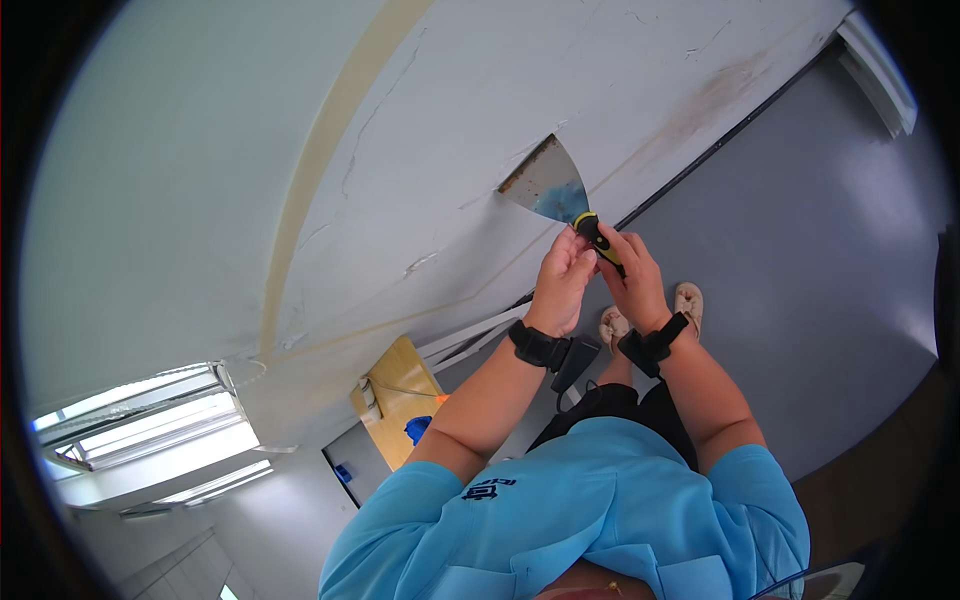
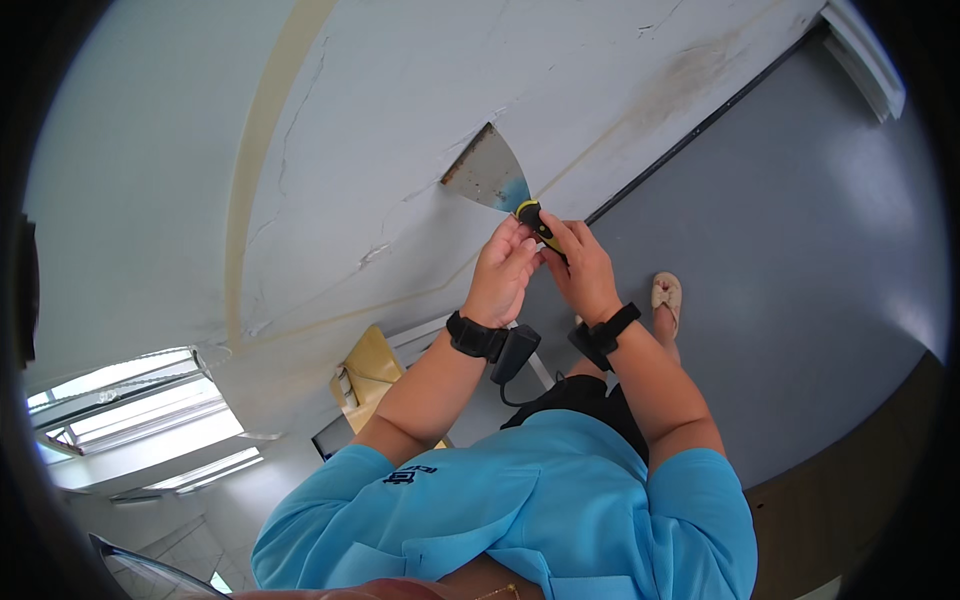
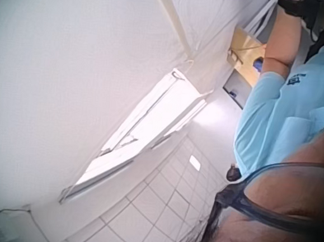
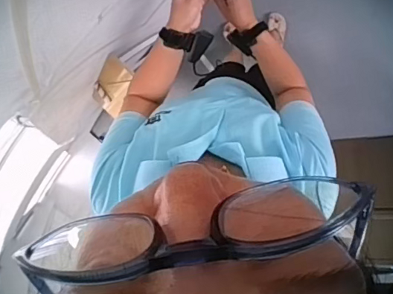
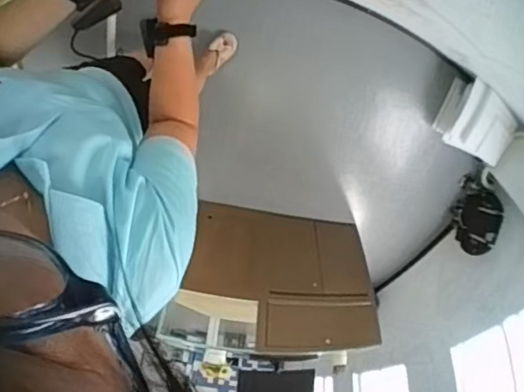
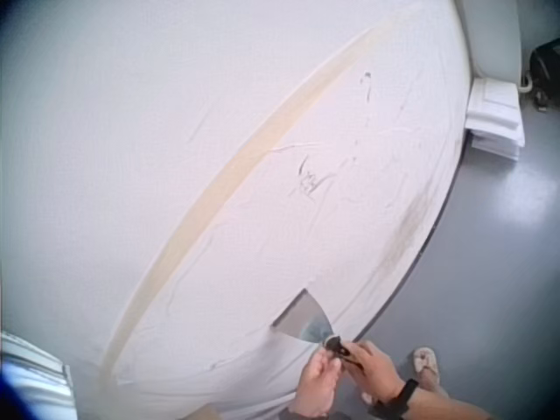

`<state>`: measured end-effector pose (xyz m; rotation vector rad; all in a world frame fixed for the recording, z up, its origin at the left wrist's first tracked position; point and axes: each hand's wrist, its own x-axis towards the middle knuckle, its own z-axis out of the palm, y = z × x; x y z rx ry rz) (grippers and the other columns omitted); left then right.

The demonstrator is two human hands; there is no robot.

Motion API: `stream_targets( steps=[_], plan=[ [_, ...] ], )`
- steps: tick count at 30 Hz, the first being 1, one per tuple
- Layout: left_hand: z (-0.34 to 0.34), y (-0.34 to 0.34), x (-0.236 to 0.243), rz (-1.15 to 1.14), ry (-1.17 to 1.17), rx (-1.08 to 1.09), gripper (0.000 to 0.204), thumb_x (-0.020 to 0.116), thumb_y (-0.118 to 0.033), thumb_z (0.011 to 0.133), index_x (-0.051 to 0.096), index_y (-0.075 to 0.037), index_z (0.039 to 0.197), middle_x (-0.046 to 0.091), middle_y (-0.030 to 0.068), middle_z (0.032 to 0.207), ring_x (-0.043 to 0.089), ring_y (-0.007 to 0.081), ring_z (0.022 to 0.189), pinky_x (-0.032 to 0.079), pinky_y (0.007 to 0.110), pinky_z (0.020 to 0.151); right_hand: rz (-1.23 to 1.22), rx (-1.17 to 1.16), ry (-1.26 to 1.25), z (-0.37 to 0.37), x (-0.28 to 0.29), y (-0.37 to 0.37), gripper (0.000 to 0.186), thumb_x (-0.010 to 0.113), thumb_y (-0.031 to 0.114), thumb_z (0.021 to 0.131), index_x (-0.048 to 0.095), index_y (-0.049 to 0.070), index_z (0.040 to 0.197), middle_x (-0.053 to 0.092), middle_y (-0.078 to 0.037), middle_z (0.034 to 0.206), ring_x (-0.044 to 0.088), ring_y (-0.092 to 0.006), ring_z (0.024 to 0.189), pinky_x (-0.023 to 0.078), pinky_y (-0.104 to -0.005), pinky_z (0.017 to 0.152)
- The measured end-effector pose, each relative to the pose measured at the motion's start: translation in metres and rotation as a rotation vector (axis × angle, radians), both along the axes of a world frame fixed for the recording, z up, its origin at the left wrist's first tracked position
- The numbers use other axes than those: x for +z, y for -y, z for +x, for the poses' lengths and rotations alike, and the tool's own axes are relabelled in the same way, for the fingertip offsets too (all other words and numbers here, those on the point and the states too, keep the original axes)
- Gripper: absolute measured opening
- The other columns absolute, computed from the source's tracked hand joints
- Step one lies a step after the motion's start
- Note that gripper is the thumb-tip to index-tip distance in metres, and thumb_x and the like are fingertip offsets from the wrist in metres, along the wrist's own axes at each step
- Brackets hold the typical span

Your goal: Scraping peeling material from a ceiling and then applying paint using a roller.

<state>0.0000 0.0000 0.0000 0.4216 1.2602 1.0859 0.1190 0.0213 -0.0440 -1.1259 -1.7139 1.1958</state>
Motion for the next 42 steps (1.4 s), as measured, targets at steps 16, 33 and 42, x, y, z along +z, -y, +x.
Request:
stream_targets(
  steps=[16,33,42],
  plan=[
    [0.001,-0.008,0.004,0.007,-0.024,0.005,0.042,0.038,-0.003,0.086,0.029,-0.001,0.128,0.041,0.0087,0.123,0.041,0.0153,0.111,0.034,0.031,0.092,0.004,-0.037,-0.014,-0.002,0.004,-0.007,0.052,0.06,0.0,0.072,0.047,0.014,0.12,0.054,-0.01,0.094,0.056,-0.0263,0.08,0.047,-0.0306,0.066],
    [0.001,0.026,0.014,-0.137,-0.065,0.043,0.053,0.041,-0.006,0.087,0.016,-0.002,0.134,0.034,0.0142,0.129,0.038,0.0218,0.115,0.032,0.037,0.095,-0.054,-0.036,0.005,0.005,0.013,-0.005,0.045,0.058,0.004,0.075,0.048,0.014,0.118,0.054,-0.009,0.095,0.057,-0.0264,0.079,0.047,-0.0321,0.064],
    [0.002,0.053,0.017,-0.276,-0.144,-0.033,0.051,0.041,-0.006,0.088,0.019,-0.006,0.134,0.034,0.0154,0.129,0.039,0.0214,0.113,0.036,0.035,0.09,-0.085,-0.023,0.013,0.014,0.012,-0.012,0.048,0.058,0.001,0.074,0.047,0.014,0.119,0.053,-0.01,0.094,0.055,-0.029,0.079,0.046,-0.0324,0.064]
  ],
)
